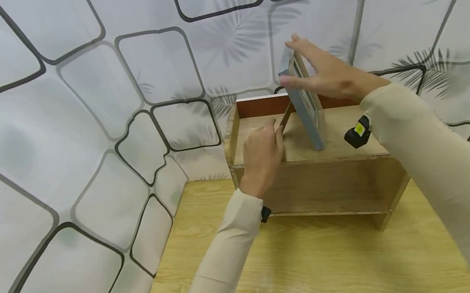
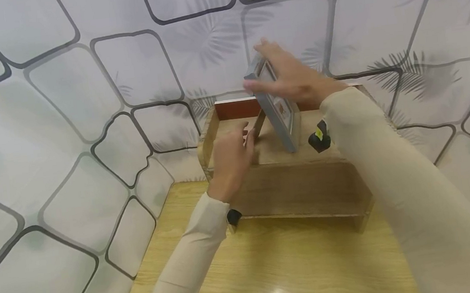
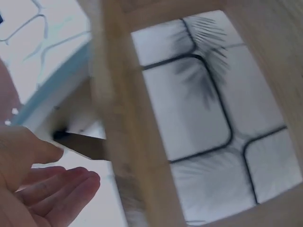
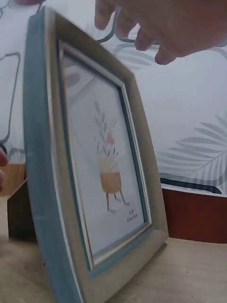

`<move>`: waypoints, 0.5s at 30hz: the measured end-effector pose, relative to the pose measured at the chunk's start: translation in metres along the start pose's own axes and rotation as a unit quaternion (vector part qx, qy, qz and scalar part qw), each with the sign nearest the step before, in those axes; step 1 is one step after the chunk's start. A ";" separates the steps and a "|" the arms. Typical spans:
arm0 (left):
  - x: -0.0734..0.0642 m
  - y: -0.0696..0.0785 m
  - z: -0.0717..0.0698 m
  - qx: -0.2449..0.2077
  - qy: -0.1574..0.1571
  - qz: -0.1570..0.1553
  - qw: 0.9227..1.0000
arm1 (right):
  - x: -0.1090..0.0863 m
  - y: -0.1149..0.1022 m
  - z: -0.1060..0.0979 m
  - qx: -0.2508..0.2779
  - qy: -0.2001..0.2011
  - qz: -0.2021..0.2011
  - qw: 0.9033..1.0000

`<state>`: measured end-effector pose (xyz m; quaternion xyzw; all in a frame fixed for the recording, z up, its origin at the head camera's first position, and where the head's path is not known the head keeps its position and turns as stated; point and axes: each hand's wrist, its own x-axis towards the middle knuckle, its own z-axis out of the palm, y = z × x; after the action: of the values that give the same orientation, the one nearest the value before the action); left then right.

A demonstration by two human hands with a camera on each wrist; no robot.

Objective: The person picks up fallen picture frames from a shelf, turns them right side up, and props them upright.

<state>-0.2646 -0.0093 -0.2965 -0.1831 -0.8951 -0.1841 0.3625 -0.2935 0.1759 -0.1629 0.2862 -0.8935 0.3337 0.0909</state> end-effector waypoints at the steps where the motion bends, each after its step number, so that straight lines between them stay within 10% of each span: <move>1: 0.001 0.002 -0.003 -0.018 0.008 0.004 1.000 | 0.000 0.001 -0.003 0.016 0.016 0.000 1.000; 8: 0.009 0.024 -0.010 -0.151 0.014 -0.010 0.988 | 0.018 0.008 -0.019 0.035 0.098 -0.016 0.994; 15: 0.013 0.035 0.005 -0.134 -0.004 -0.028 0.991 | 0.033 0.027 -0.011 0.022 0.051 0.020 0.998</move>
<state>-0.2600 0.0262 -0.2836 -0.2054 -0.8687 -0.3120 0.3253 -0.3365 0.1846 -0.1581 0.2530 -0.8857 0.3695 0.1229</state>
